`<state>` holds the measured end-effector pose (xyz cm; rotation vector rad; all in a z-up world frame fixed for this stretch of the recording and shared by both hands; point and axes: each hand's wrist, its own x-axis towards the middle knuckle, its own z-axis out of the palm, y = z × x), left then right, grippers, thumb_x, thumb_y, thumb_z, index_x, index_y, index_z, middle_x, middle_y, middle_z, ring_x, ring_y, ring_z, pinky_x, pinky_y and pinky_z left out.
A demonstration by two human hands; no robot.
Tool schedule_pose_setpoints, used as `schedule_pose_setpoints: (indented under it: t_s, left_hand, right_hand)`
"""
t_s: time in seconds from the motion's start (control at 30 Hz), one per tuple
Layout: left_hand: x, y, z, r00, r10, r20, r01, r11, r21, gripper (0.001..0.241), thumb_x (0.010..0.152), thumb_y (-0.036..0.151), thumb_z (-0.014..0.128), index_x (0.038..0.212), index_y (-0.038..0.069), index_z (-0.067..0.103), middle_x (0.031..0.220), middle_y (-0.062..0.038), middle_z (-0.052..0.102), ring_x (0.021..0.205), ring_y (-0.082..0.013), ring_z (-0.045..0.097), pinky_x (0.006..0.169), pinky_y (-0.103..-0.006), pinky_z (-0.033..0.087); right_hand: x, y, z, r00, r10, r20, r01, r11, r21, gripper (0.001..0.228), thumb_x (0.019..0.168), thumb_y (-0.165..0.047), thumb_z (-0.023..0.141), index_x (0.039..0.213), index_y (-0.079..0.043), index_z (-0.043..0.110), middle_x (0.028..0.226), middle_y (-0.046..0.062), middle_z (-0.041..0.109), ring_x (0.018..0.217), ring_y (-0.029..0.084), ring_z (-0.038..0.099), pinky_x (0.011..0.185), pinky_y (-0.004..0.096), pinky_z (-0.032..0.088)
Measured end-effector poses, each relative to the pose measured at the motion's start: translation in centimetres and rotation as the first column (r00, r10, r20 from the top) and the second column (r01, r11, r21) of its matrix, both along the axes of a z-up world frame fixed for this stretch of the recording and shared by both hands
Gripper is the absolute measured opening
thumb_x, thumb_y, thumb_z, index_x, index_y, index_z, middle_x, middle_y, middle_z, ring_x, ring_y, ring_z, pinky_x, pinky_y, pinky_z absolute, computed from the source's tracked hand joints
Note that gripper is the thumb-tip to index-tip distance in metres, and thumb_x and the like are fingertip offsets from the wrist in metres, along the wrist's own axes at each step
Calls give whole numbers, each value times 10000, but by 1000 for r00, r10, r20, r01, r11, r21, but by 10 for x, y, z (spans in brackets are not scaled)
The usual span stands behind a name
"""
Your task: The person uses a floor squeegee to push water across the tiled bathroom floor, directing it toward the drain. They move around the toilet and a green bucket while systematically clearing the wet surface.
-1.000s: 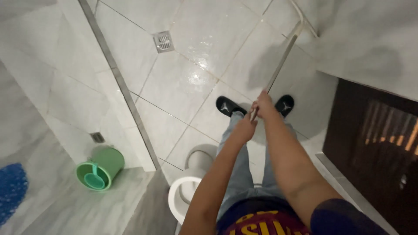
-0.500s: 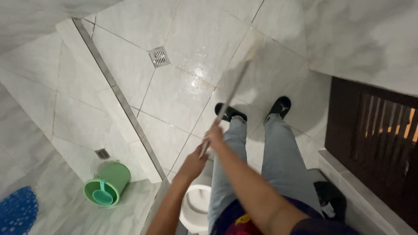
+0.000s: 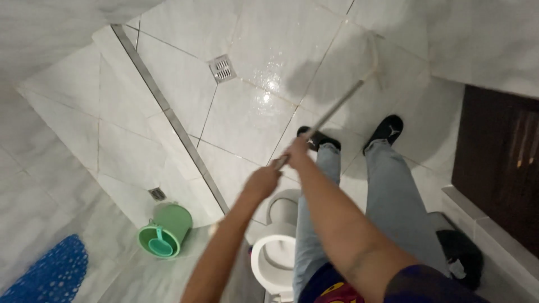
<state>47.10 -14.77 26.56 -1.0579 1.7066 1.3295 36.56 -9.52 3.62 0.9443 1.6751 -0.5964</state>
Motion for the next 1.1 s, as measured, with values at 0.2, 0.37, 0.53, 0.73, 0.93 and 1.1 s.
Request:
schedule_pose_setpoints:
  t_s: [0.2,0.37,0.53,0.73,0.93,1.1]
  left_hand:
    - [87,-3,50,881,329,339,-338,941,-36,452,1049,372,439,1470,209,457,1116,-283,714,1109,-485,688,961,-595,531]
    - [96,-14,86,854,246,459,-229,969,-93,477,1046,421,382,1502,282,394,1098,-228,723,1067,-451,715,933,-560,564]
    - [-14,-54,74,940,251,233,-252,967,-24,461,1057,233,418,1513,175,383,1189,-330,677,1184,-505,643,1029,-588,498]
    - [-82,-17,-76,975,219,48,-216,975,-57,455,1040,272,383,1474,139,377,1118,-265,705,1099,-467,694,948,-583,545]
    - [-2,-46,31,974,170,153,-172,985,4,474,1055,231,416,1511,103,450,1444,-296,542,1240,-507,601,1075,-584,462]
    - [96,-20,95,786,443,432,-479,877,-29,509,1044,393,383,1536,262,377,1284,-295,659,1260,-497,592,1086,-589,454]
  right_hand:
    - [153,11,-12,985,147,92,-136,983,-122,725,1020,-604,399,1404,9,351,1029,257,585,749,450,708,659,619,596]
    - [153,-27,91,981,28,193,9,982,-190,572,1058,-585,353,1238,-47,424,631,118,515,367,250,541,391,535,571]
    - [9,-44,28,979,91,180,-60,984,-170,743,1054,-631,327,1460,-20,445,1193,174,612,1170,340,624,996,408,511]
    - [-110,-55,-9,864,459,-207,-497,845,-199,663,1070,-501,259,1385,52,446,976,253,726,897,402,760,817,564,606]
    - [26,-43,-6,952,302,39,-285,928,-239,722,1056,-627,193,1111,-17,575,728,102,534,553,198,519,480,363,485]
    - [174,-61,98,711,681,176,-667,732,-137,837,968,-723,219,1398,-90,558,1229,100,702,1244,233,647,986,375,565]
